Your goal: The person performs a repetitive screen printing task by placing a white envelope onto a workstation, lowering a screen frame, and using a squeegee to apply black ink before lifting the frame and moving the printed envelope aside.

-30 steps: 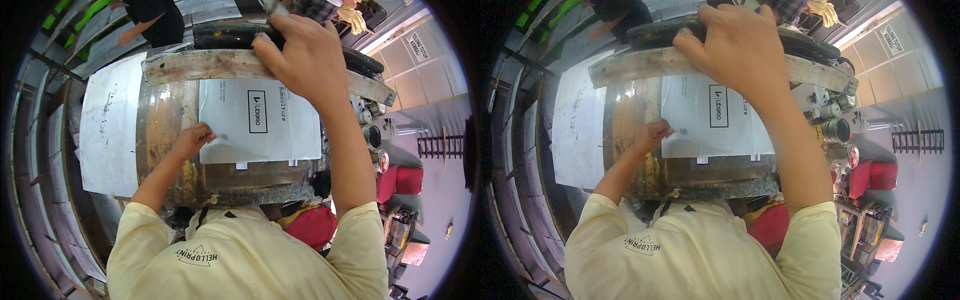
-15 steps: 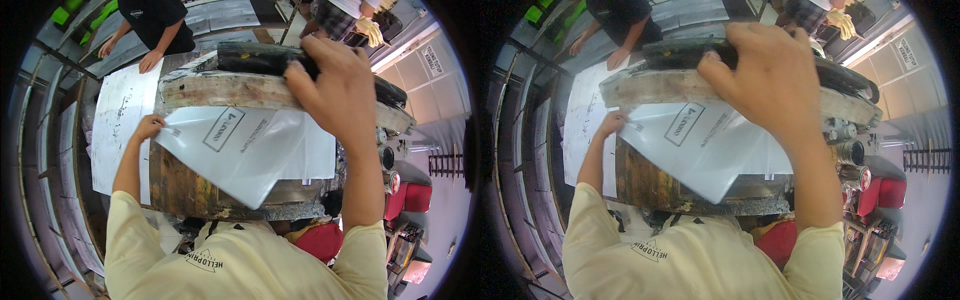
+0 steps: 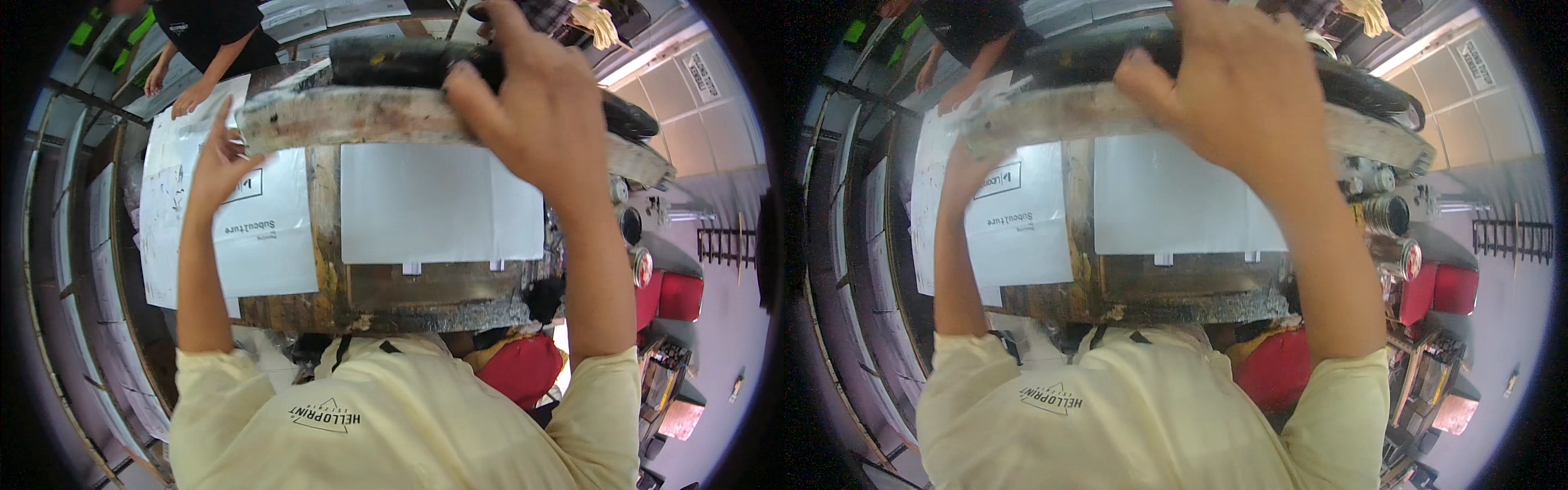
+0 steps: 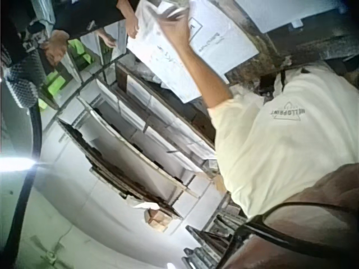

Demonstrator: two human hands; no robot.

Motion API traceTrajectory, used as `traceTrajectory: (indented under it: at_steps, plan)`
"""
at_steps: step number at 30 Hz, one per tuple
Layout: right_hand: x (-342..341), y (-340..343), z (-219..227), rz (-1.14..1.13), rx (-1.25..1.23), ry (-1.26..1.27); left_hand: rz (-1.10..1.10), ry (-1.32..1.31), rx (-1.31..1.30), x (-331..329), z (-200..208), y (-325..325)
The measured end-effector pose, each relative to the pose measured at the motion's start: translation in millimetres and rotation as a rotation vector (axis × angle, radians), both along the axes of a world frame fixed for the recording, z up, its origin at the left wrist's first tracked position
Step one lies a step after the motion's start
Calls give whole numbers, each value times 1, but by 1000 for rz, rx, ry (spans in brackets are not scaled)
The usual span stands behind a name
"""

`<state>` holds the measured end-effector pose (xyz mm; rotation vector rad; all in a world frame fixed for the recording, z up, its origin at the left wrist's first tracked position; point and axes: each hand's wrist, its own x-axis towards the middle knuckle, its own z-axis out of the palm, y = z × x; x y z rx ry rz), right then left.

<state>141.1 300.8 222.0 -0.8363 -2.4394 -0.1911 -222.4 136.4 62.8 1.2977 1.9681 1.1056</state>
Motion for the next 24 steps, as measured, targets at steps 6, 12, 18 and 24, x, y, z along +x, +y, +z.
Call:
traceTrajectory:
  at_steps: [6, 12, 18, 24]
  plan:
    - [50, -70, -90, 146, -328, -463, 179, -461, -68, 185, -24, -100]
    - [92, -137, -270, 149, -641, -395, 96, 267, -135, 205, -171, -138]
    - [73, -108, -320, 186, -407, -334, 62, 404, -254, 201, -200, -149]
    - [-22, 59, -335, 191, -273, -206, 33, 296, -339, 197, -195, -155]
